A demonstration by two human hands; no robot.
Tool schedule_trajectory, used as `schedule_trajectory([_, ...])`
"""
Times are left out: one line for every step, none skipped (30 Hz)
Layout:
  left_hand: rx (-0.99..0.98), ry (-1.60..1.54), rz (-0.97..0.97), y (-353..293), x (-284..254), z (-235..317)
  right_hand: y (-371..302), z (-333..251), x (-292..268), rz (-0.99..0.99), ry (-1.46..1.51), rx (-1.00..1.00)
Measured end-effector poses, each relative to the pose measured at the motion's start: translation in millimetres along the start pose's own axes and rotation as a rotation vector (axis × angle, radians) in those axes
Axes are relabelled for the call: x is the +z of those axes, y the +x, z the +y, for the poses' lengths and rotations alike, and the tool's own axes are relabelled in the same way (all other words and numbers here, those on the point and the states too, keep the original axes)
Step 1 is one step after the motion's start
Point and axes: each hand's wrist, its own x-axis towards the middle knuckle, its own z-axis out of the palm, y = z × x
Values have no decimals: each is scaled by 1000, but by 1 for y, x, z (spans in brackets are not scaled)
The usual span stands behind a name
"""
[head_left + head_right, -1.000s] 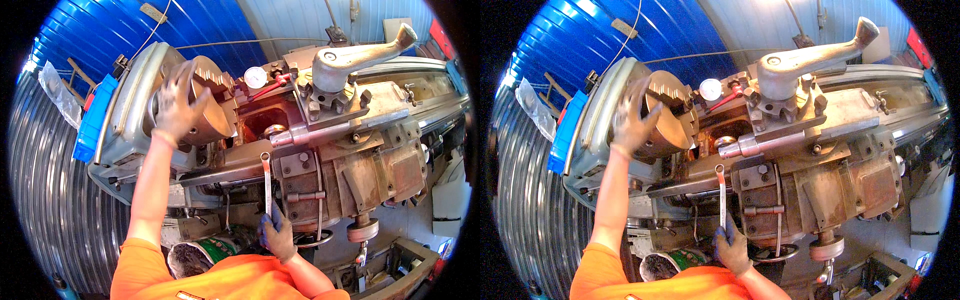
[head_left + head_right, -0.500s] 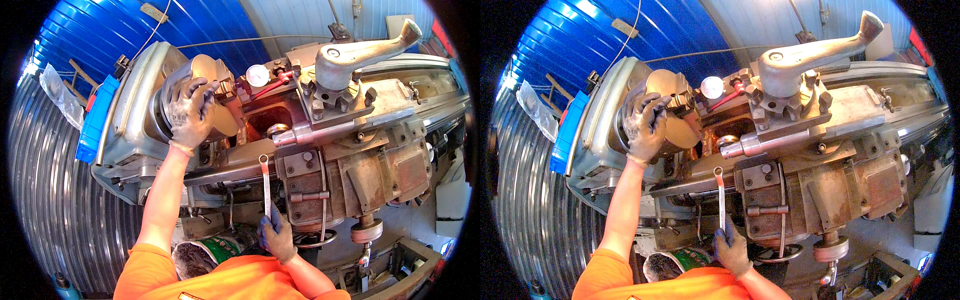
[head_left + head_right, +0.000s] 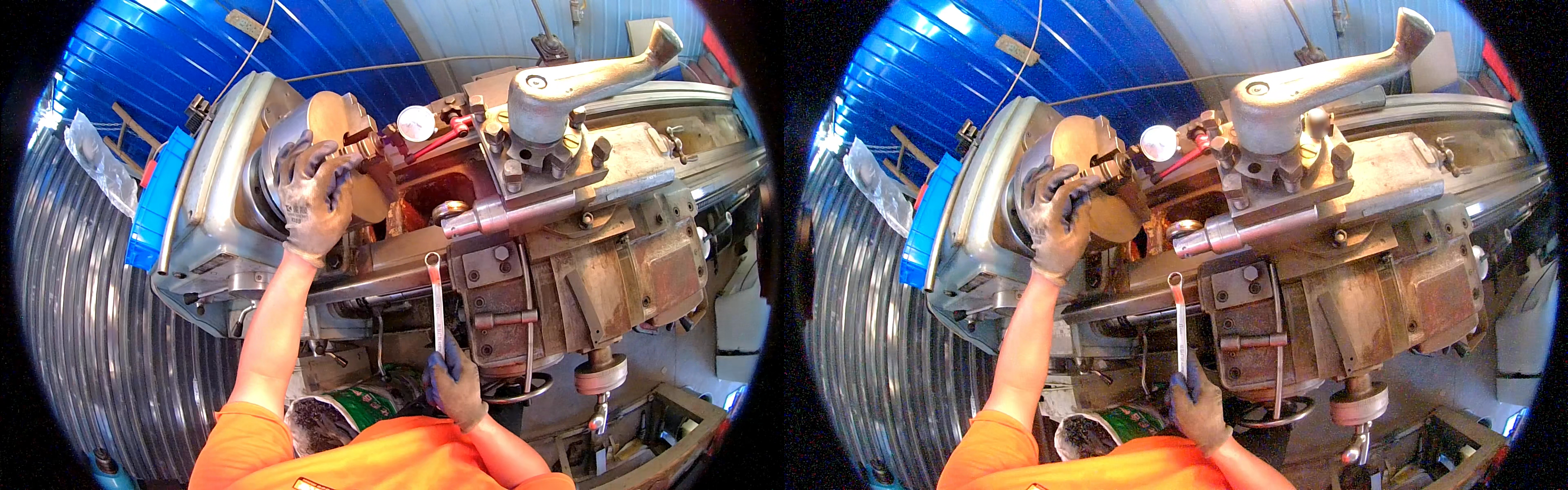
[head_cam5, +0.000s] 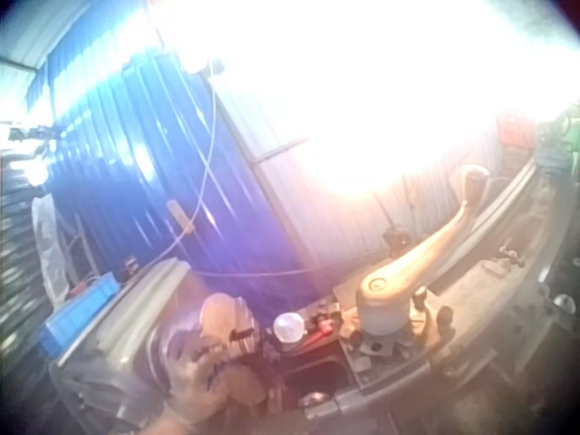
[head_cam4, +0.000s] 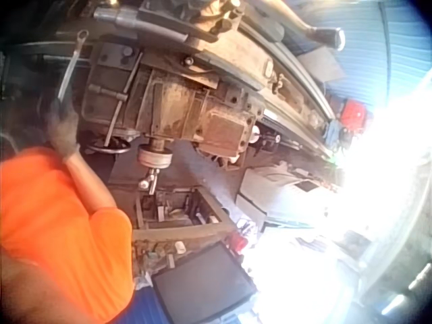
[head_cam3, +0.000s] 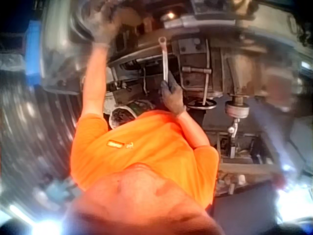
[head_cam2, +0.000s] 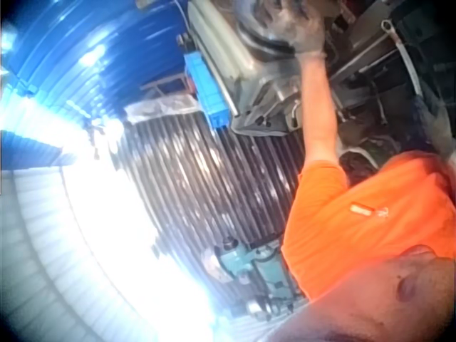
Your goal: The person uses a wrench to tighten a component on a lathe, rotates the chuck by hand, and uses a soft-faced hammer to tap the workpiece into alignment while observing a dial indicator.
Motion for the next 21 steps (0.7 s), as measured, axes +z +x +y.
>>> schedule_trajectory([1,-8,4,0,1,-1,0,0,0,6,2,10])
schedule_trajectory([2,-17,8,0,2,-2,0,0,0,12,4,19])
schedule_trajectory([-2,-12,5,0,2,-1,0,0,0,9,-5,14])
schedule_trajectory([-5,-6,2,0,1,-1,0,0,0,7,-14,8])
schedule_trajectory([-9,-1,-2,0,1,0,0,-1,0,4,-23,2])
schedule_trajectory([-5,-1,-1,0,1,-1,-1,-2,1,4,-9,13])
schedule_trajectory([-2,-1,-1,-1,1,-2,-1,-4,2,3,5,23])
schedule_trajectory([2,-2,0,-1,1,-3,-2,-6,2,2,19,33])
schedule_trajectory([1,-7,5,-1,2,-3,-2,-8,2,-3,29,34])
schedule_trajectory([1,-12,11,-1,3,-3,-2,-9,2,-9,39,35])
schedule_trajectory([1,-18,17,-2,4,-3,-2,-10,2,-15,50,37])
schedule_trajectory([0,-24,22,-2,5,-3,-2,-10,2,-16,47,34])
schedule_trajectory([-1,-31,26,-3,7,-5,-1,-10,2,-17,45,31])
schedule_trajectory([-1,-38,31,-3,7,-5,-1,-9,2,-17,43,29])
schedule_trajectory([-4,-38,30,-3,7,-5,-1,-8,1,-17,18,15])
schedule_trajectory([-7,-39,28,-3,6,-4,1,-5,0,-16,-7,1])
schedule_trajectory([-10,-40,27,-3,6,-4,2,-3,-1,-15,-32,-13])
schedule_trajectory([-4,-45,36,-3,7,-4,3,-1,0,-25,2,-30])
schedule_trajectory([1,-51,45,-3,8,-5,3,1,2,-35,35,-47])
schedule_trajectory([7,-57,53,-4,8,-6,4,3,2,-45,68,-64])
schedule_trajectory([10,-42,50,-3,8,-5,5,6,2,-45,55,-70])
